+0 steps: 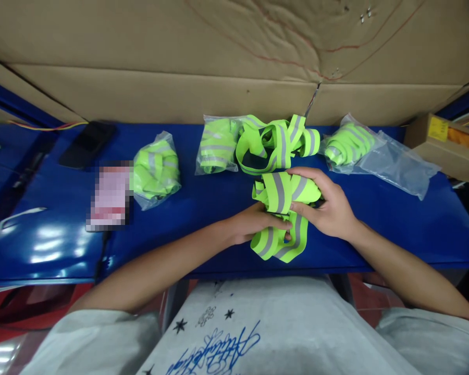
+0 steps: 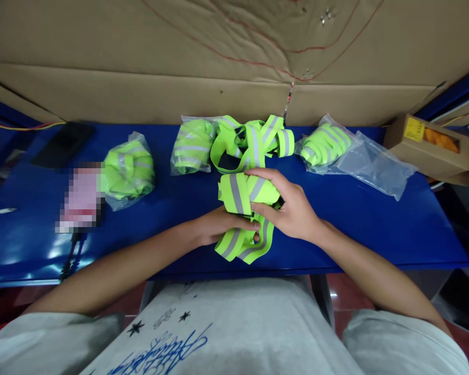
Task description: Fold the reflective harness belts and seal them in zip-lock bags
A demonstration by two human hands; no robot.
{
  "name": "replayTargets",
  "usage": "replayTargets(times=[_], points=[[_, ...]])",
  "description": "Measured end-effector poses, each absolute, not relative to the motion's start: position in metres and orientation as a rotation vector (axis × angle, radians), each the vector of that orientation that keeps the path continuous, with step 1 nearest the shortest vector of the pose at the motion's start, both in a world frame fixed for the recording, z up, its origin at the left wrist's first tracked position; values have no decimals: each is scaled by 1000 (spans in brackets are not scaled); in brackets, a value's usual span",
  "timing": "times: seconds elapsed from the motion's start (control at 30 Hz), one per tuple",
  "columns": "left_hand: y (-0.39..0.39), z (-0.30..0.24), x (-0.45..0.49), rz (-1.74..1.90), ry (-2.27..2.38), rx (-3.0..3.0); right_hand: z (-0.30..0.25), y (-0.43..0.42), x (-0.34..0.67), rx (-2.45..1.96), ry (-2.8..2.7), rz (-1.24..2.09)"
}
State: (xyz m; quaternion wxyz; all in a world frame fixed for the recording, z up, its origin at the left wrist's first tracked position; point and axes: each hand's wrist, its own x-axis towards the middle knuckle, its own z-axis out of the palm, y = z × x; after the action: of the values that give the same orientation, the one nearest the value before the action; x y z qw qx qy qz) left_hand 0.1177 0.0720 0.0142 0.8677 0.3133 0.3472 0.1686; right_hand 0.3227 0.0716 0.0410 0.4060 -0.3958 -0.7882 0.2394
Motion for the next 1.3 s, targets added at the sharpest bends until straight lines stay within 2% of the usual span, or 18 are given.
replayTargets(times=[1.3], points=[[66, 14, 117, 346, 784, 675, 46, 67, 323, -1011, -2059, 611]])
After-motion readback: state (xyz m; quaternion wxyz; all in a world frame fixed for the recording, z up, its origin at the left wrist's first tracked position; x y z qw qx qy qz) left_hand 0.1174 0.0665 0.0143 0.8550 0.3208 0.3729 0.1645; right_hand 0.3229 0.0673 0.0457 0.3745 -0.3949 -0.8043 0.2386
